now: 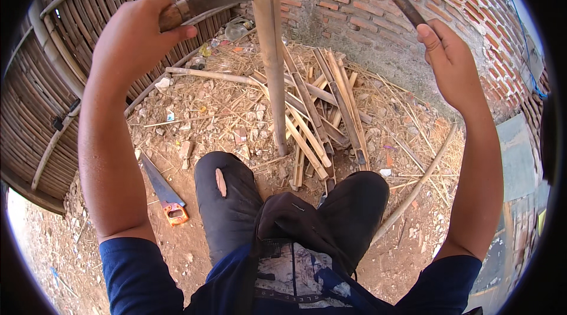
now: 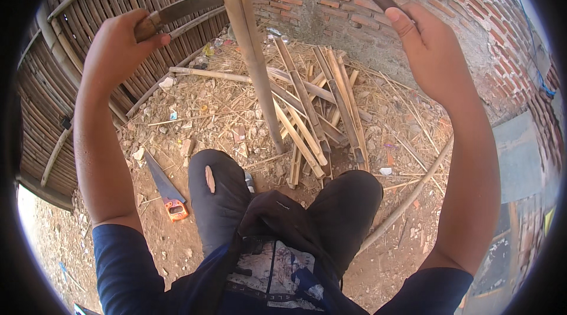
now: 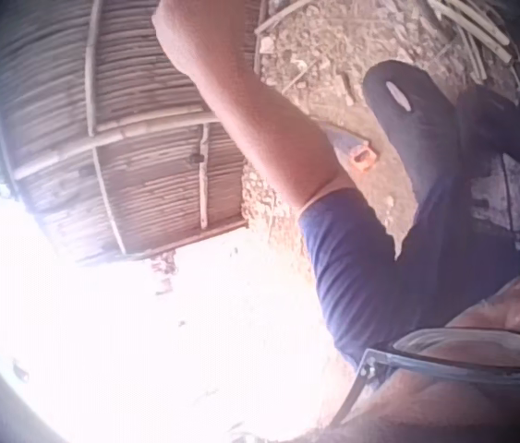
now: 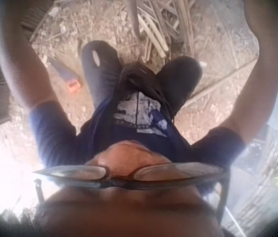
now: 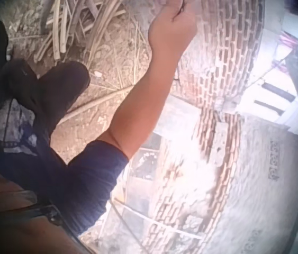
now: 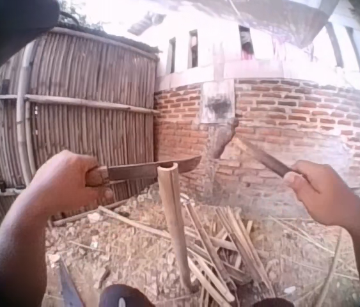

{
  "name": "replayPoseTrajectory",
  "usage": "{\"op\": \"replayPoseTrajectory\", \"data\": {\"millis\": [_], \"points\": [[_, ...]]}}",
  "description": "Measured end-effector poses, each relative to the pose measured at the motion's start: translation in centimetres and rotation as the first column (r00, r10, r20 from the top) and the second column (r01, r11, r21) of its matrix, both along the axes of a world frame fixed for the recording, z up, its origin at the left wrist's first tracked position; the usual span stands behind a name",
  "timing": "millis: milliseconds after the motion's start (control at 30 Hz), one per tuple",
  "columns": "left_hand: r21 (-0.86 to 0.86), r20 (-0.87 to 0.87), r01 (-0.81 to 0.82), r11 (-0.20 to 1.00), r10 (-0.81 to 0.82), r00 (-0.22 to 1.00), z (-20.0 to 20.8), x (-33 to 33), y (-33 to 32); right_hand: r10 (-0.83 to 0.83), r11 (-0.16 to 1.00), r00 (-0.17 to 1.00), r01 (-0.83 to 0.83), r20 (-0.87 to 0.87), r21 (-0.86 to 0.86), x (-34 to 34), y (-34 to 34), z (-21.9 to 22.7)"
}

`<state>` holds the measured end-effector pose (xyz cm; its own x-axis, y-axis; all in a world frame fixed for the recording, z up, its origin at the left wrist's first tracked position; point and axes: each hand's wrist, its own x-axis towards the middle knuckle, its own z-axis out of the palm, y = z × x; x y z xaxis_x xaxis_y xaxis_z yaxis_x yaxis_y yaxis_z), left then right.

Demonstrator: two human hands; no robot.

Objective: The person positions a cleaver at the top of a bamboo stalk and strikes the back of the blade with a hammer to split the wood into strips.

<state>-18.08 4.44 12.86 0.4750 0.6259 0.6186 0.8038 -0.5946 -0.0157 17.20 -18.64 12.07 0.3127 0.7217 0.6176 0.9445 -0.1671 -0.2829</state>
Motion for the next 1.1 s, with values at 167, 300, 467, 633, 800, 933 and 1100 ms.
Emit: {"op": "replayPoseTrajectory", "data": {"millis": [167,300,467,633,800,933,1100], "points": [[0.074,0.032,-0.012,0.997,0.010,0.999,2.9,-3.2,0.6,0.017,0.994,0.979,0.005,-0.202,0.107,1.4,-2.5,-1.0],[0.095,0.045,-0.028,0.995,0.024,0.999,2.3,-2.8,0.2,-0.002,0.993,0.949,0.039,-0.315,0.110,2.3,-3.4,-3.5],[0.131,0.085,-0.040,0.991,0.029,0.996,1.2,-2.3,0.5,-0.020,0.997,0.938,0.044,-0.346,0.063,3.6,-4.3,-6.6],[0.094,0.032,-0.093,0.991,0.090,0.995,1.4,-1.1,-0.2,-0.010,0.996,0.920,0.042,-0.391,0.074,3.9,-4.8,-8.5],[0.165,0.031,-0.119,0.979,0.116,0.993,1.2,-1.9,2.2,0.005,0.993,0.893,0.049,-0.450,0.109,4.4,-5.6,-9.9],[0.073,0.007,-0.213,0.974,0.213,0.977,1.9,-1.9,1.5,0.034,0.992,0.839,0.040,-0.543,0.123,4.4,-5.9,-10.8],[0.079,0.039,-0.190,0.979,0.188,0.981,1.7,-2.6,2.3,0.028,0.988,0.790,0.071,-0.613,0.136,4.0,-6.0,-11.9]]}}
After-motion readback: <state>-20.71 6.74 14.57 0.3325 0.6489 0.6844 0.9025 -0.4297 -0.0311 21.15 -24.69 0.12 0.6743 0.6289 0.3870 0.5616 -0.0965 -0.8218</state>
